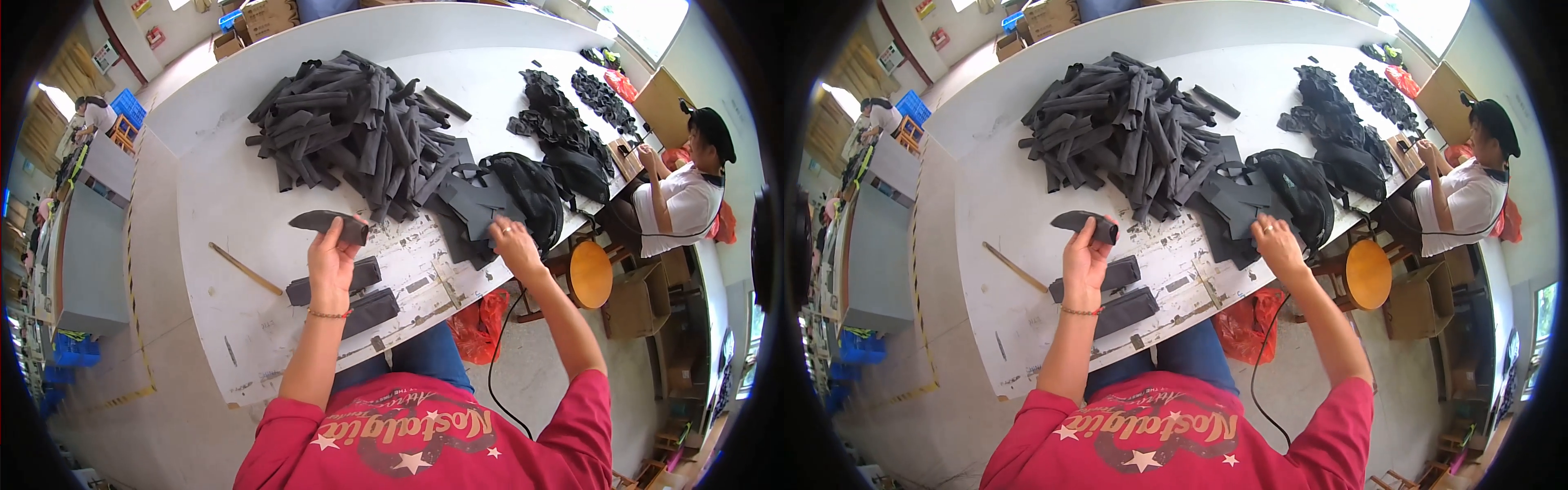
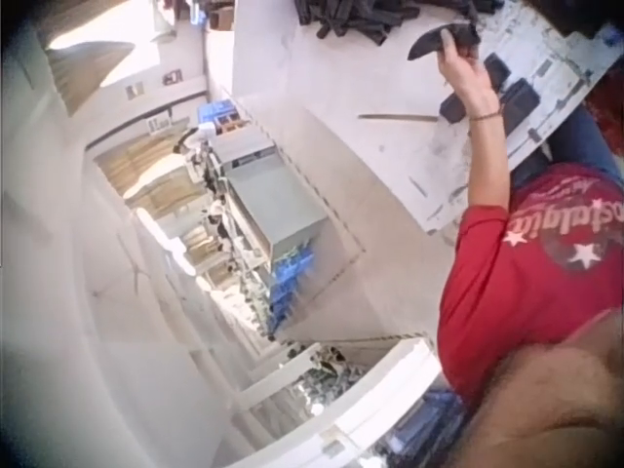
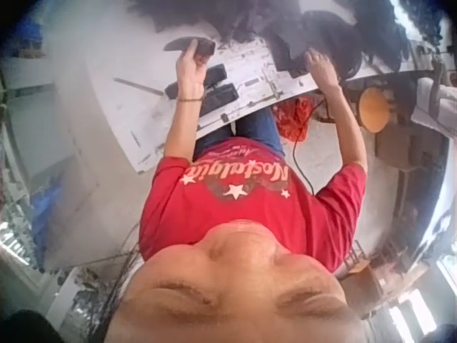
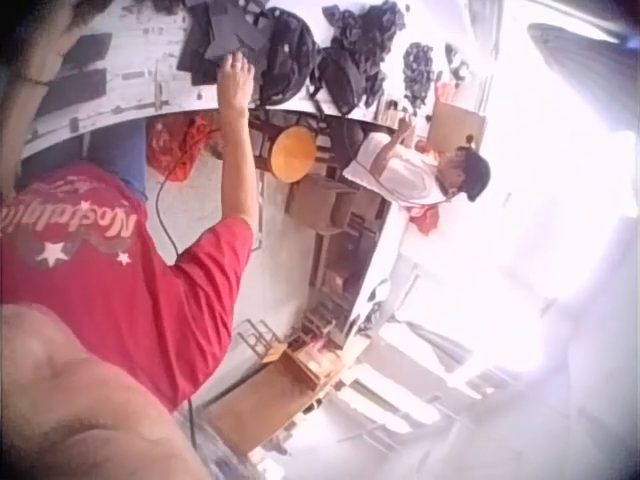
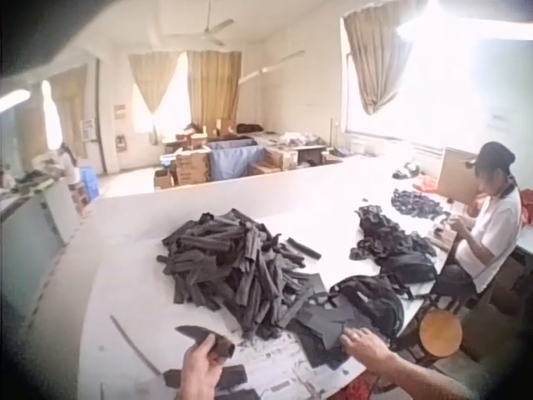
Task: The person is assembling or sorting gray foam components at a workbench in a manufacturing environment.
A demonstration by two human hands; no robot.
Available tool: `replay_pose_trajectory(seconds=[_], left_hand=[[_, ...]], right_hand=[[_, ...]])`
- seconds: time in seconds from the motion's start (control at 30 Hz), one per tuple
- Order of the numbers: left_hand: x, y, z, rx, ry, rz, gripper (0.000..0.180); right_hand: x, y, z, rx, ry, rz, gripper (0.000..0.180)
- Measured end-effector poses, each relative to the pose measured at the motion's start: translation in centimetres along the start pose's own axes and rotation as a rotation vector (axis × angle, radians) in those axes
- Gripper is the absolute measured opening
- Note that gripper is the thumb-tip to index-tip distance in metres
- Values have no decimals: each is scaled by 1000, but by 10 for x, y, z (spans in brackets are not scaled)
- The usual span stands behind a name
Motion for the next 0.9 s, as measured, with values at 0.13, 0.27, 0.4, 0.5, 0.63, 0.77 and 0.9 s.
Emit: replay_pose_trajectory(seconds=[0.13,0.27,0.4,0.5,0.63,0.77,0.9], left_hand=[[-18,3,1,-19,-104,-55,21],[-27,5,-1,-6,-192,-60,24],[-24,9,-7,-8,-206,-47,23],[-20,8,-9,-17,-190,-29,22],[-27,11,-10,-32,-210,-24,22],[-32,12,-11,-55,-230,-25,21],[-30,12,-16,-57,-224,16,23]], right_hand=[[-23,14,0,-88,-260,-46,22],[-24,28,0,-227,-276,-41,15],[-20,11,-2,145,-161,19,17],[-23,18,13,-158,-64,159,8],[-19,18,0,16,-13,175,7],[-29,10,-5,63,-112,93,11],[-47,2,-1,-38,-250,228,22]])
Point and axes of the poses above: each hand's wrist, its own z-axis towards the middle knuckle, its own y-axis out of the palm, x = y × z, the point moved 8 cm from there along z, towards the middle knuckle, and after that the axes turned 15 degrees about -z, right-handed, at the moved point
